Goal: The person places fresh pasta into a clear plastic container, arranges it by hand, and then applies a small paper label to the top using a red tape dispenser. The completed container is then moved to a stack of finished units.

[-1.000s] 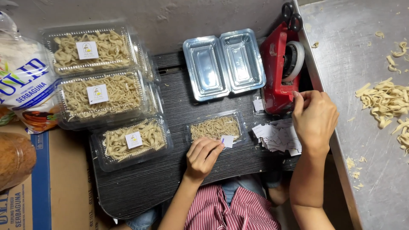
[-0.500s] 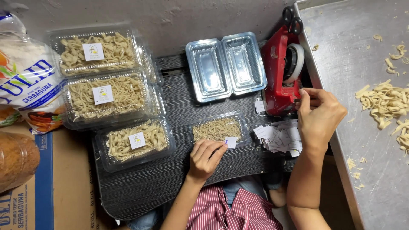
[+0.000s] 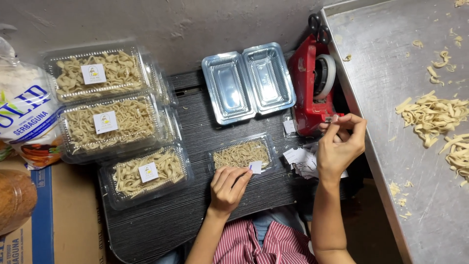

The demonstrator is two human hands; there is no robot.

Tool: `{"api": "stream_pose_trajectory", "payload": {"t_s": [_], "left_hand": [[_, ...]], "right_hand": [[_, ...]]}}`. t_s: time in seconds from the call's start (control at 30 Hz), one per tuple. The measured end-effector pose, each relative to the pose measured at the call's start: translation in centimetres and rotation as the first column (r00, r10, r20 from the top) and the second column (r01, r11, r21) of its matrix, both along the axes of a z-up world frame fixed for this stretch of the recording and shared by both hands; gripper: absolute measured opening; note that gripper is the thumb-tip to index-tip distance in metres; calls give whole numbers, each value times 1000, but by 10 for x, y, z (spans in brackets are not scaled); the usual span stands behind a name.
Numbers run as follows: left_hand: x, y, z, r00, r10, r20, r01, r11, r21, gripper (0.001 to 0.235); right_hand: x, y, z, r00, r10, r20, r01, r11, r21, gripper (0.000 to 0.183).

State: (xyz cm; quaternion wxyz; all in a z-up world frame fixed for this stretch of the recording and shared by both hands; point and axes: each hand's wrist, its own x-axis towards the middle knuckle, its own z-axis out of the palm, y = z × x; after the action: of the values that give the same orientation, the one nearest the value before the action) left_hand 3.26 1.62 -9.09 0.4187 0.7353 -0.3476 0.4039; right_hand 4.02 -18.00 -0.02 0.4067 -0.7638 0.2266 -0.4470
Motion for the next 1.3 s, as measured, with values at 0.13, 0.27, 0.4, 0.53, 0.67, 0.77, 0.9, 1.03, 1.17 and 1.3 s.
{"api": "stream_pose_trajectory", "payload": {"t_s": [0.13,0.27,0.4,0.53,0.67,0.77,0.9,1.03,1.17,1.3], "left_hand": [[0,1,4,1000,-7,-2,7,1000,-4,9],[-1,3,15,992,-44,-115,56,993,101,6],[-2,2,13,991,-31,-128,47,991,123,9],[-2,2,3,991,-30,-131,45,992,118,10],[-3,1,1,990,-26,-142,44,991,123,10],[-2,1,2,989,-27,-144,45,992,119,10],[-1,0,5,988,-36,-149,54,992,115,10],[-1,0,6,988,-31,-152,50,991,128,10],[0,-1,9,988,-21,-151,41,990,131,9],[0,-1,9,988,-18,-151,38,991,128,10]], "right_hand": [[0,7,-4,998,-27,60,21,995,102,9],[-3,8,-12,993,-18,120,-19,953,303,18],[-8,11,-17,986,-47,157,-23,910,414,19],[-13,8,-14,997,-54,62,13,849,529,12],[-12,1,-12,999,26,27,-37,736,676,29],[-9,-2,-13,998,47,42,-63,694,718,25],[-8,-6,-19,996,68,50,-85,761,643,11],[-8,-8,-25,994,99,41,-104,806,583,11],[-7,-9,-33,989,131,70,-149,865,480,9],[-4,-9,-39,987,134,91,-157,931,330,11]]}}
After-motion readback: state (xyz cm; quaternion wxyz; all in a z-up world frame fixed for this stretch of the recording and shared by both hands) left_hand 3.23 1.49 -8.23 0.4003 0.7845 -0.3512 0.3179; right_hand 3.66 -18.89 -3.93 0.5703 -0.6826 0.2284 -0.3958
